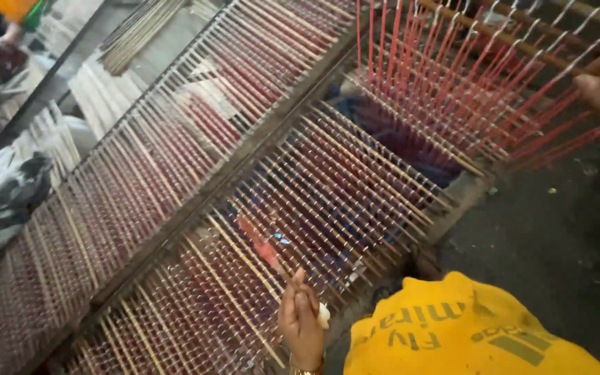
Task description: Dipping batches of wicks attached to wooden frames into a vat of wax and arranging them on a drying rack.
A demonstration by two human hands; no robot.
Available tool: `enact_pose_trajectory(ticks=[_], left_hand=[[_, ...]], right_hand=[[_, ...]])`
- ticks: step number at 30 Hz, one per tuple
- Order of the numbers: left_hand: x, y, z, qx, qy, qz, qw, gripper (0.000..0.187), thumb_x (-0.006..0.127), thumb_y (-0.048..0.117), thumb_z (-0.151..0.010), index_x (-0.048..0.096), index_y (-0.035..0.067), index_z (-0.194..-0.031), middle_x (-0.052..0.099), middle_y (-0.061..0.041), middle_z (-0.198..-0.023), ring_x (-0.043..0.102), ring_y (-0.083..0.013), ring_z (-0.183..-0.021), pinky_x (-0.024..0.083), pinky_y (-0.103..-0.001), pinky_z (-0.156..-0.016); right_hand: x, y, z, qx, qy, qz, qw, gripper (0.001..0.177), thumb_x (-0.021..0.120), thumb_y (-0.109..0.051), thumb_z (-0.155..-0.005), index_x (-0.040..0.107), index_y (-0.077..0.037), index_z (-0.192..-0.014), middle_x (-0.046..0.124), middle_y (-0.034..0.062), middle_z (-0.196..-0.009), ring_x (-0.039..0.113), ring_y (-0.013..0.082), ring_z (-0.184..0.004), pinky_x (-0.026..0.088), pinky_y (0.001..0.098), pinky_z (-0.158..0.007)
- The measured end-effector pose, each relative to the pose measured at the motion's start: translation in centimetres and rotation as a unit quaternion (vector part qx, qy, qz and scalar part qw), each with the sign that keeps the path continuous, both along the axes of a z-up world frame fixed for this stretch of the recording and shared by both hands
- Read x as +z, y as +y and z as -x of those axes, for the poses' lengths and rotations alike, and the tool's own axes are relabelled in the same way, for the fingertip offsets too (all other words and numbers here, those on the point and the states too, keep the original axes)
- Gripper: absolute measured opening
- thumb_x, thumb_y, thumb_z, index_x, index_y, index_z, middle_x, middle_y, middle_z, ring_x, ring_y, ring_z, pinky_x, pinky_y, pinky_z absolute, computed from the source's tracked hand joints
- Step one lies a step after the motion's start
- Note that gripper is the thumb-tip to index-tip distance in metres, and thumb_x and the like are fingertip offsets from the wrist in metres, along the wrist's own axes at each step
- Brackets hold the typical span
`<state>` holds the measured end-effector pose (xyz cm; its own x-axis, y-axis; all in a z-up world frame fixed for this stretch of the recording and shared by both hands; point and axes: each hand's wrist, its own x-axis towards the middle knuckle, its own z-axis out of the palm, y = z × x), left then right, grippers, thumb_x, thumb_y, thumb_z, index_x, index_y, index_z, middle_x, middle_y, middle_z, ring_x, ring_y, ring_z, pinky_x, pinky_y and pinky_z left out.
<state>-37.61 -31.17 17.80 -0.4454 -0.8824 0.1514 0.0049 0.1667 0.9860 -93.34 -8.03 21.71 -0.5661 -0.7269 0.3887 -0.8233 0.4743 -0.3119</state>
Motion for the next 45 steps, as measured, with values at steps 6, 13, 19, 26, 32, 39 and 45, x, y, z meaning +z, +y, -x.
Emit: enact_pose_trajectory(ticks=[6, 13, 19, 26, 32, 39, 45], left_hand=[[-1.0, -0.4, -0.3, 0.053, 0.020, -0.016, 0.998, 0.044, 0.049, 0.026, -0.108, 0.057, 0.003, -0.145, 0.051, 0.002, -0.070, 0.044, -0.0085, -0.057, 0.039, -0.027, -0.051], [-2.7, 0.2, -0.7, 0.067, 0.029, -0.033, 0.997, 0.041, 0.047, 0.016, -0.108, 0.055, -0.004, -0.142, 0.055, -0.001, -0.071, 0.044, -0.0084, -0.054, 0.040, -0.023, -0.046], [-1.8, -0.1, -0.7, 0.070, -0.020, -0.006, 0.997, 0.036, 0.045, 0.021, -0.108, 0.065, -0.002, -0.129, 0.051, 0.001, -0.067, 0.042, -0.0083, -0.049, 0.059, -0.031, -0.060], [-1.5, -0.1, -1.3, 0.078, -0.080, 0.002, 0.994, 0.042, 0.047, 0.024, -0.107, 0.062, -0.001, -0.137, 0.055, 0.002, -0.067, 0.052, -0.0101, -0.056, 0.057, -0.033, -0.069], [-2.0, 0.3, -2.5, 0.072, -0.096, -0.023, 0.993, 0.042, 0.047, 0.027, -0.106, 0.064, 0.001, -0.135, 0.055, 0.003, -0.066, 0.053, -0.0106, -0.055, 0.059, -0.034, -0.066], [-1.8, 0.8, -3.0, 0.080, -0.072, -0.019, 0.994, 0.038, 0.048, 0.016, -0.106, 0.062, -0.001, -0.136, 0.054, 0.004, -0.065, 0.053, -0.0106, -0.056, 0.064, -0.042, -0.092], [-1.8, 1.2, -3.2, 0.078, -0.089, -0.037, 0.992, 0.041, 0.047, 0.022, -0.107, 0.061, 0.003, -0.141, 0.055, 0.002, -0.067, 0.052, -0.0113, -0.056, 0.049, -0.030, -0.052]], right_hand=[[2.0, -7.2, -1.8, 0.040, 0.083, -0.018, 0.996, 0.018, 0.082, -0.022, -0.115, 0.082, -0.005, -0.121, 0.059, 0.0159, -0.106, 0.059, 0.0336, -0.115, 0.047, 0.0464, -0.101], [4.1, -12.1, -4.0, -0.031, 0.318, -0.194, 0.927, 0.035, 0.064, -0.059, -0.130, 0.080, -0.032, -0.115, 0.071, -0.0075, -0.105, 0.070, 0.0113, -0.107, 0.050, 0.0319, -0.117], [2.5, -13.3, -3.4, 0.016, 0.252, -0.120, 0.960, 0.027, 0.077, -0.045, -0.133, 0.083, -0.023, -0.119, 0.069, 0.0013, -0.112, 0.070, 0.0212, -0.110, 0.053, 0.0399, -0.113], [1.7, -13.4, -3.7, 0.023, 0.195, -0.067, 0.978, 0.021, 0.083, -0.027, -0.133, 0.083, -0.008, -0.125, 0.065, 0.0109, -0.127, 0.067, 0.0257, -0.117, 0.057, 0.0403, -0.091], [1.1, -13.8, -4.5, 0.011, 0.225, -0.088, 0.970, 0.020, 0.083, -0.037, -0.128, 0.085, -0.018, -0.123, 0.072, 0.0041, -0.117, 0.070, 0.0211, -0.120, 0.052, 0.0365, -0.106], [0.6, -13.8, -6.8, -0.095, 0.426, -0.246, 0.865, 0.024, 0.057, -0.070, -0.131, 0.071, -0.053, -0.123, 0.071, -0.0242, -0.122, 0.063, 0.0065, -0.130, 0.047, 0.0217, -0.119], [-1.5, -13.9, -6.2, -0.108, 0.458, -0.286, 0.834, 0.032, 0.045, -0.075, -0.136, 0.068, -0.054, -0.126, 0.068, -0.0249, -0.119, 0.065, 0.0045, -0.119, 0.044, 0.0247, -0.121]])
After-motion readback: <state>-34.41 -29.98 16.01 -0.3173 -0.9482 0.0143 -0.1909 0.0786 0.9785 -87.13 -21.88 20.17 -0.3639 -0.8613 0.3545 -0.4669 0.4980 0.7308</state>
